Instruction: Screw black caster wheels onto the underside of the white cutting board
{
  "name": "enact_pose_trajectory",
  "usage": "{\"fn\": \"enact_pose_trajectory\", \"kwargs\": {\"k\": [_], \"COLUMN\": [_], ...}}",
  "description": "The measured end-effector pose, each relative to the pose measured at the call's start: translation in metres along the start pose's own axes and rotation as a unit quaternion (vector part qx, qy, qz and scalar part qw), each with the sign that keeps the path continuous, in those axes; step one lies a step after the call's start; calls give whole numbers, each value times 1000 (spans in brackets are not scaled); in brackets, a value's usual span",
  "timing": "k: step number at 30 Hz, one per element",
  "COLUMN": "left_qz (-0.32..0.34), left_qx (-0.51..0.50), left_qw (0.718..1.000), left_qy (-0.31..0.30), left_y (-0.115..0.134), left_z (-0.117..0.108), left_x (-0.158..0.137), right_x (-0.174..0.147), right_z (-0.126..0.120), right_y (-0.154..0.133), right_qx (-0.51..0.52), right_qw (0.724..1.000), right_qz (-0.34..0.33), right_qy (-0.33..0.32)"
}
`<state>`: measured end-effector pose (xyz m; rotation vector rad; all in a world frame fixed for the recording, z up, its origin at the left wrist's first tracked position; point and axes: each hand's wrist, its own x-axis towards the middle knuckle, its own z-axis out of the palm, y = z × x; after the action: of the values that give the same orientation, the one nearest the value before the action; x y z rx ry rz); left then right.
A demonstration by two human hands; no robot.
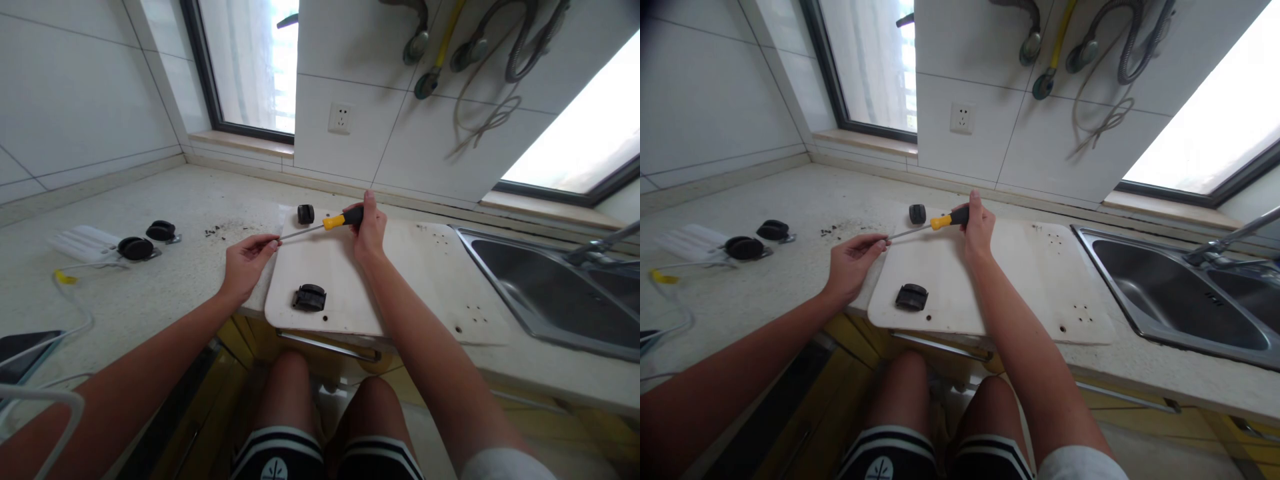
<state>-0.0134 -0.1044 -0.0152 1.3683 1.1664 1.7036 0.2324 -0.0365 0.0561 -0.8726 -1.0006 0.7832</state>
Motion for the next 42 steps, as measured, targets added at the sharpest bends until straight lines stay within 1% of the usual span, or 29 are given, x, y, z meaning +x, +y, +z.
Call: {"fn": "enact_pose_trajectory", "kwargs": {"k": [7,9,14,17,20,24,27,31,33,35,36,37,38,40,42], "left_qz": [16,15,16,28,41,63,82,107,113,113,112,111,110,110,110], "left_qx": [13,11,-1,-9,-13,34,77,98,106,113,113,112,110,106,106], "left_qw": [1000,1000,1000,1000,998,995,991,984,982,980,980,980,980,981,981], "left_qy": [-8,-10,7,-3,-34,-67,-78,-99,-109,-117,-119,-121,-122,-123,-122], "left_y": [-3,-4,-5,-4,-5,-5,-4,-1,1,1,1,0,-1,-3,-5], "left_z": [-3,-3,-2,-1,0,-1,0,0,0,-1,-1,-1,-1,-1,-1], "left_x": [-1,-1,1,2,3,3,3,3,3,3,3,3,4,5,6], "right_x": [1,1,2,5,8,10,7,-1,-9,-20,-26,-32,-39,-52,-61], "right_z": [-3,-3,-2,-1,-1,-3,-4,2,10,19,25,30,35,44,51], "right_y": [0,0,2,5,6,0,-9,-34,-52,-72,-83,-93,-103,-119,-129], "right_qx": [25,46,89,96,102,114,117,108,101,64,17,-33,-81,-148,-184], "right_qw": [999,998,991,991,993,993,993,993,992,986,976,959,940,907,887], "right_qz": [8,10,28,41,40,33,13,-37,-70,-129,-182,-230,-262,-290,-291], "right_qy": [-30,-48,-95,-84,-50,-8,1,-15,-36,-81,-121,-161,-201,-268,-308]}}
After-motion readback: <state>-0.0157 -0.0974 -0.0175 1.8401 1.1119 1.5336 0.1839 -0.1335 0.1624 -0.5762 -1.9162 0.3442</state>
